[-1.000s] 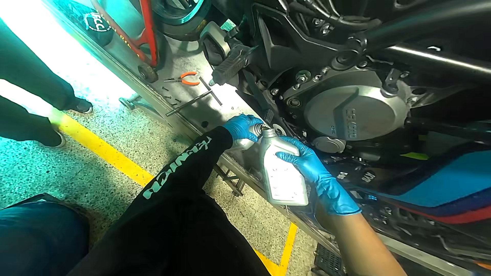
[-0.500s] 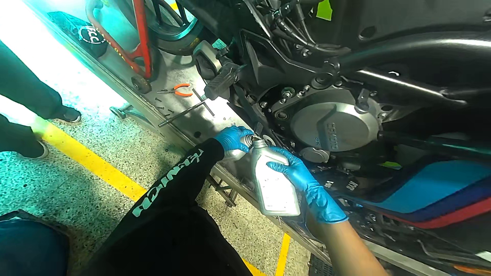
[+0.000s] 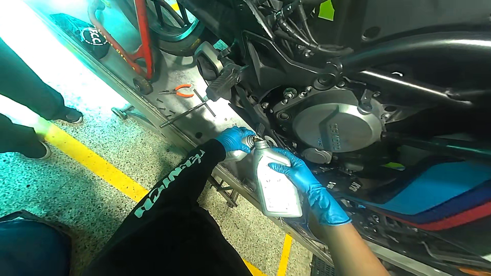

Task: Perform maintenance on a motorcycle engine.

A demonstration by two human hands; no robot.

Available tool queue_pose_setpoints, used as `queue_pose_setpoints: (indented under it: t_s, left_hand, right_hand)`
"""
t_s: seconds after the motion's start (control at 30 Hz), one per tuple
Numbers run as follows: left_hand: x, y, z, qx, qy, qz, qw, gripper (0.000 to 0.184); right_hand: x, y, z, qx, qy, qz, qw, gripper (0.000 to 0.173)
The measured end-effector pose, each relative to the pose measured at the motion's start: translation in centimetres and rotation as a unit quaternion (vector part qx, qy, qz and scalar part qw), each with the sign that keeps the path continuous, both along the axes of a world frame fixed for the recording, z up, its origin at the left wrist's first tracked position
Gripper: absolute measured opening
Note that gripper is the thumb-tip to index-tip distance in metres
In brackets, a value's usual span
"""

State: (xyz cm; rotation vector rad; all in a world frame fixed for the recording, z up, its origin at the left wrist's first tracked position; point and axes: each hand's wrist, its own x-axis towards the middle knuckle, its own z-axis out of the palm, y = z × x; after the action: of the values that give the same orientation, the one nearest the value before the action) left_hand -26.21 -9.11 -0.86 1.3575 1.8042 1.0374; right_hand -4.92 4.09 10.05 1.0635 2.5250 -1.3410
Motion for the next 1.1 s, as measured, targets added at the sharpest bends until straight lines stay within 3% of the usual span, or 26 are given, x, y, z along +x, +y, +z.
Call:
queue_pose_setpoints:
  t_s: [1.1]
  left_hand:
    - [-0.04,-0.28,0.28,0.006,0.003,-0.002,1.000,0.064]
  right_hand:
    - [-0.50,-0.17,0.92,0.019,-0.026,0.018,0.999,0.053]
